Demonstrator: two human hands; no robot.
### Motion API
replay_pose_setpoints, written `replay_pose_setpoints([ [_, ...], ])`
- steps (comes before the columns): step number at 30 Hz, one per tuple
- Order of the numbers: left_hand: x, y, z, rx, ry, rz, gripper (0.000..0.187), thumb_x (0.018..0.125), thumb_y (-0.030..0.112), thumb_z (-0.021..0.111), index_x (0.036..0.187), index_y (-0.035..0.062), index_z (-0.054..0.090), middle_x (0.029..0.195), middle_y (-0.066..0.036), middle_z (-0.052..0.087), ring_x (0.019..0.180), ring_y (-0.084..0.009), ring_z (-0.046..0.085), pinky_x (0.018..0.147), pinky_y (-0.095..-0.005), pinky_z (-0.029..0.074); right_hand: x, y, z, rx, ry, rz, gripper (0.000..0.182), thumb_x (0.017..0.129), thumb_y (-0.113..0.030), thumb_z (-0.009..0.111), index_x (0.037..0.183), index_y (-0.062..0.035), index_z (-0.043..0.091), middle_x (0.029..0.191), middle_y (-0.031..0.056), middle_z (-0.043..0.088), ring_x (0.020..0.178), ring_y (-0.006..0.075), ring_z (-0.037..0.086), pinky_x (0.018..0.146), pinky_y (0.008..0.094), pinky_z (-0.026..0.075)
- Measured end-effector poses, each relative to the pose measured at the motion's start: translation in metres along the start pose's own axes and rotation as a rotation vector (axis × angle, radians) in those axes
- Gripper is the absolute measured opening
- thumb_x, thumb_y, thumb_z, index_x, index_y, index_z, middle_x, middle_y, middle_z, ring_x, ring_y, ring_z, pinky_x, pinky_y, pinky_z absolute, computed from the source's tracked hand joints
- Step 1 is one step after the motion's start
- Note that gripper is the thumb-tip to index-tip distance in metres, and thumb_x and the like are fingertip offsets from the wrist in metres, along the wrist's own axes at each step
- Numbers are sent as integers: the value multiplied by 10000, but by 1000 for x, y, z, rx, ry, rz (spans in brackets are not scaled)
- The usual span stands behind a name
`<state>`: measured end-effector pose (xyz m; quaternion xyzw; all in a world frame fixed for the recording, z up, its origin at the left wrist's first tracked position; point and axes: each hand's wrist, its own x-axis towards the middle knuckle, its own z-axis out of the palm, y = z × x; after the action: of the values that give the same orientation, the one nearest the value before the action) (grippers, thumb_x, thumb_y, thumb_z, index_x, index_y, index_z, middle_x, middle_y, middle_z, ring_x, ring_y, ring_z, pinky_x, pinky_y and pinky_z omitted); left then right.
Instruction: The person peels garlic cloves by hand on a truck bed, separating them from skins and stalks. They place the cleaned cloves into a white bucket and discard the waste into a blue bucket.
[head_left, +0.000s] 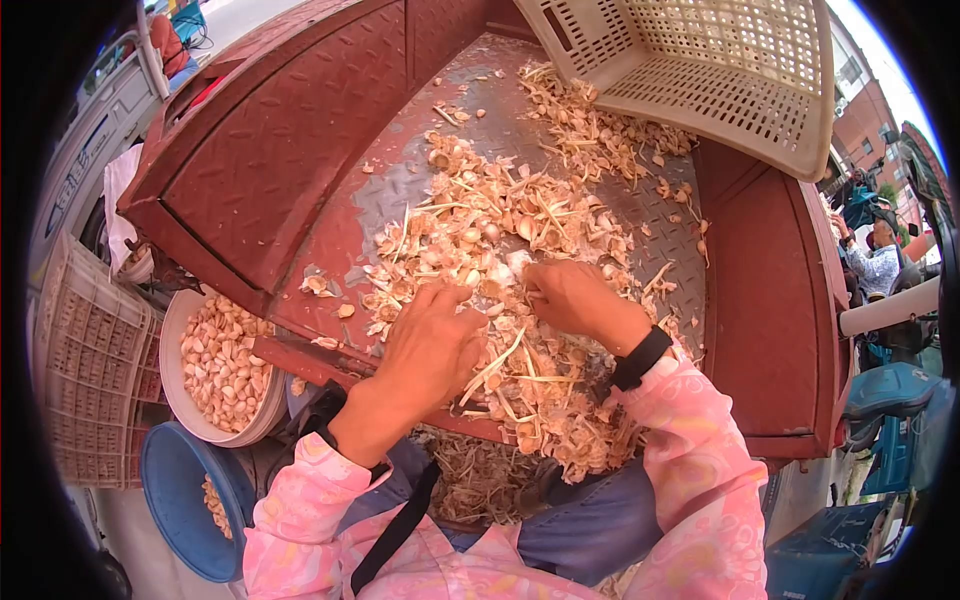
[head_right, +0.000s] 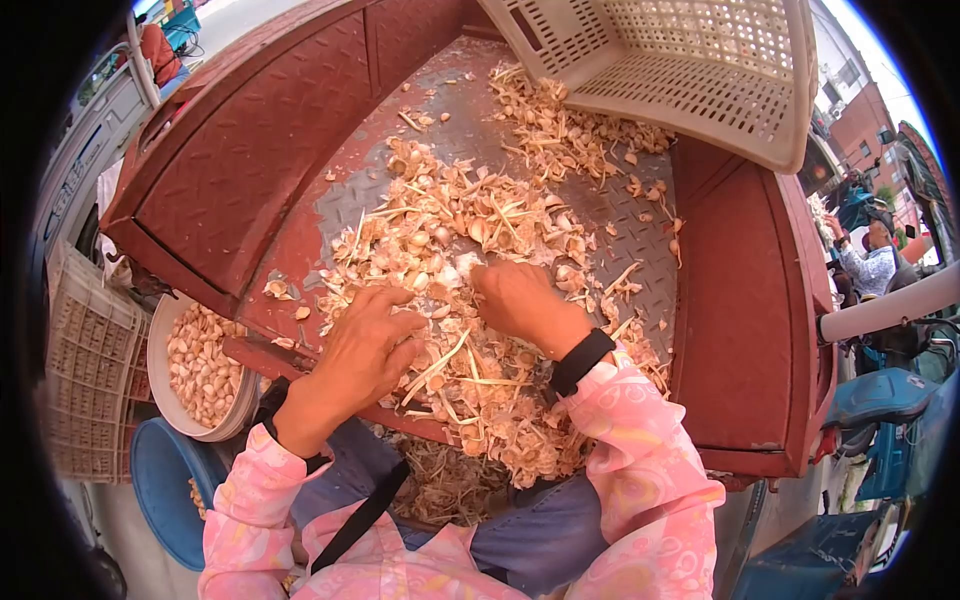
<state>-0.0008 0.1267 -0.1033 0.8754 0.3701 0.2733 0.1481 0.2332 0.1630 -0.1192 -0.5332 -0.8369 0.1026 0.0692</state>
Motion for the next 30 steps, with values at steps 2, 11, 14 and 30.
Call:
replay_pose_setpoints([
  [2,3,9,-15,-350,-70,-263,223,851,115,593,1050,20,624,1117,-126,558,1013,-266,558,809,-373,473,-4,-3,-8,214,23,26,91,803,-108,597,807,-29,552,711,102,552,659,247,571,587,370,447],
  [11,-3,26,36,-2021,-118,-764,403,998,278,380,1278,-10,415,1146,-142,551,1050,-235,577,892,-379,499,-43,-50,-23,890,118,-45,130,823,-70,655,942,-50,604,775,-20,509,647,41,458,558,203,386],
  [14,-10,28,49,-2276,-47,-796,305,991,249,402,1168,16,486,1100,-119,567,1036,-234,582,904,-378,506,-41,-55,-17,672,306,-206,147,796,-64,677,935,-53,629,801,40,559,660,148,546,580,251,434],
  [30,-68,92,-54,-1968,-223,-144,166,914,126,581,979,-26,584,822,-79,579,741,-143,528,661,-258,424,-20,-39,-3,598,224,-28,119,852,-82,583,943,-46,651,771,113,608,650,282,585,603,342,477],
])
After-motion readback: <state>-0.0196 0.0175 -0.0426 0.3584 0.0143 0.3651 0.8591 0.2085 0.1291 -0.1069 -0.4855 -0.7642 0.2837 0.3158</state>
